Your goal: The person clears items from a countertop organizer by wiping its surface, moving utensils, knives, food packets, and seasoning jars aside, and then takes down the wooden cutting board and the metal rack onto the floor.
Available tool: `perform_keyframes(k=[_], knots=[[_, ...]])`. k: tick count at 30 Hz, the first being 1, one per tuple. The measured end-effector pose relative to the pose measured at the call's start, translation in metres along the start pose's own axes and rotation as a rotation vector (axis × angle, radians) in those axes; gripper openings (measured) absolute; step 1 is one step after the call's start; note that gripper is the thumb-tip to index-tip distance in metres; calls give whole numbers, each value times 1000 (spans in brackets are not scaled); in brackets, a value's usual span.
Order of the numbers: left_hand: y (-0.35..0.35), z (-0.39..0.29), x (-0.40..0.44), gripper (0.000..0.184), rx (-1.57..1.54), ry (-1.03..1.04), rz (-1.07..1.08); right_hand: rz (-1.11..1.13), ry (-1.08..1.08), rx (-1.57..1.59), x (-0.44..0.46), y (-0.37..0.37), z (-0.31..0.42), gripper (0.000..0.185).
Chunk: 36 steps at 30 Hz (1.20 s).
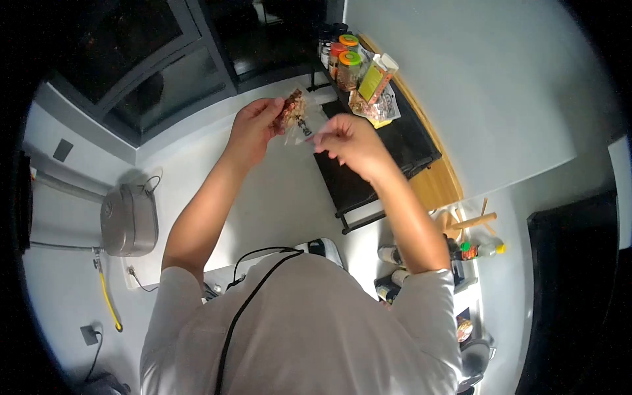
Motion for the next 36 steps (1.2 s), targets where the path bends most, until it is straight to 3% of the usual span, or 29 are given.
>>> perform_keyframes(k=[3, 13, 18, 20, 23, 27, 31, 36], knots=[[1, 1, 6, 28, 16, 15, 74, 15, 13, 94, 6, 13, -21, 10], [-32, 12, 1, 26, 82, -8, -21, -4, 49, 216, 30, 23, -42, 3], [-79, 3, -47, 27, 117, 2, -127, -90, -184, 384, 56, 54, -47, 4], [-102, 25, -81, 30, -2, -53, 25, -85, -223, 130, 72, 82, -60, 6], [-144, 38, -163, 31, 218, -186, -79, 227, -166, -116, 74, 161, -75, 11], [-228, 61, -293, 34, 69, -315, -537, 518, 1, -302, 60, 251, -109, 31], [-302, 84, -440, 32, -252, -281, -959, 704, 33, -460, 37, 327, -119, 32], [-355, 127, -605, 25, -393, -227, -1262, 914, -114, -621, 10, 411, -131, 30]])
Point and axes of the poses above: each hand's wrist, its own x-axis towards the middle knuckle, its own y-axis out of the palm, z = x × y, the point moved 10 cm from there along x, towards the middle knuckle, and after that the axes turned 11 degrees about y, right-handed, at the moved point
